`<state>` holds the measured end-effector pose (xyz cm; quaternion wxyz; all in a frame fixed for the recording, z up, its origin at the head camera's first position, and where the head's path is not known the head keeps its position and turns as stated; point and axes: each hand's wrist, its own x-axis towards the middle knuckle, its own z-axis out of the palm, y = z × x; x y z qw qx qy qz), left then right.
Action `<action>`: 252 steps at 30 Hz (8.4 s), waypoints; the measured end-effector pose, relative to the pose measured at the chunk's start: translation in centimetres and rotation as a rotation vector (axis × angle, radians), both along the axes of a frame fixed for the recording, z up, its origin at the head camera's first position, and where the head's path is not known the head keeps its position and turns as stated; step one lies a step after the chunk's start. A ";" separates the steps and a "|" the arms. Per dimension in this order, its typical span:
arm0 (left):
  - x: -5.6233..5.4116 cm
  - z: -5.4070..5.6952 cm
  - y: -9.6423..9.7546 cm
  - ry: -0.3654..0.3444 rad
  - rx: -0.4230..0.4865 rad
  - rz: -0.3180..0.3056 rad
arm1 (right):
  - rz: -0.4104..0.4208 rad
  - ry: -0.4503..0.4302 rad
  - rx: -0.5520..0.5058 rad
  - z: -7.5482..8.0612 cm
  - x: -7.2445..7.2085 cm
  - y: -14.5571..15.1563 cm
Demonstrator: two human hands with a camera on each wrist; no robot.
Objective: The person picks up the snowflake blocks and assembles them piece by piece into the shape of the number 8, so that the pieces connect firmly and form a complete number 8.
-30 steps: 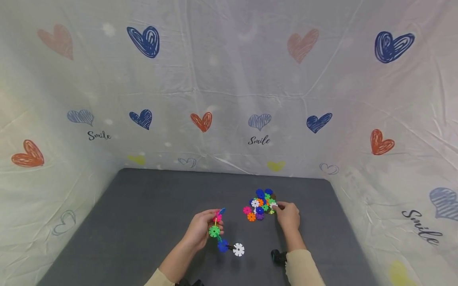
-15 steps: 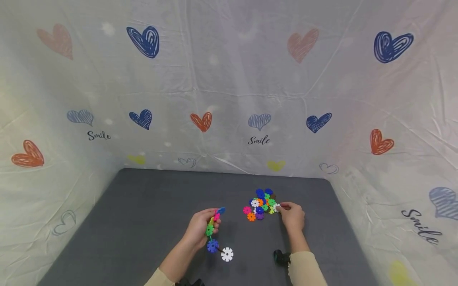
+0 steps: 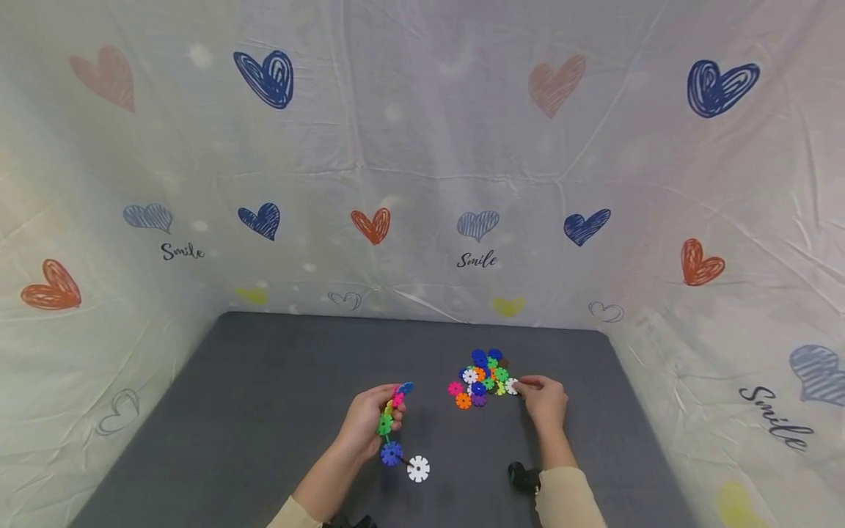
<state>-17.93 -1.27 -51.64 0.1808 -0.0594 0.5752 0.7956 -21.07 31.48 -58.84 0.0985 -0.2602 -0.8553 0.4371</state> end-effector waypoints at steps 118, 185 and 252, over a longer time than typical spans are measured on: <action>0.3 0.0 0.9 0.158 -0.170 -0.079 | 0.525 0.226 -0.436 7.8 3.1 -13.5; -0.2 -0.4 -0.7 0.106 -0.156 0.073 | 0.271 -0.015 -0.028 4.9 2.9 -3.5; 0.5 0.0 -0.3 0.173 -0.286 0.028 | 0.596 0.340 0.010 7.8 4.6 -14.3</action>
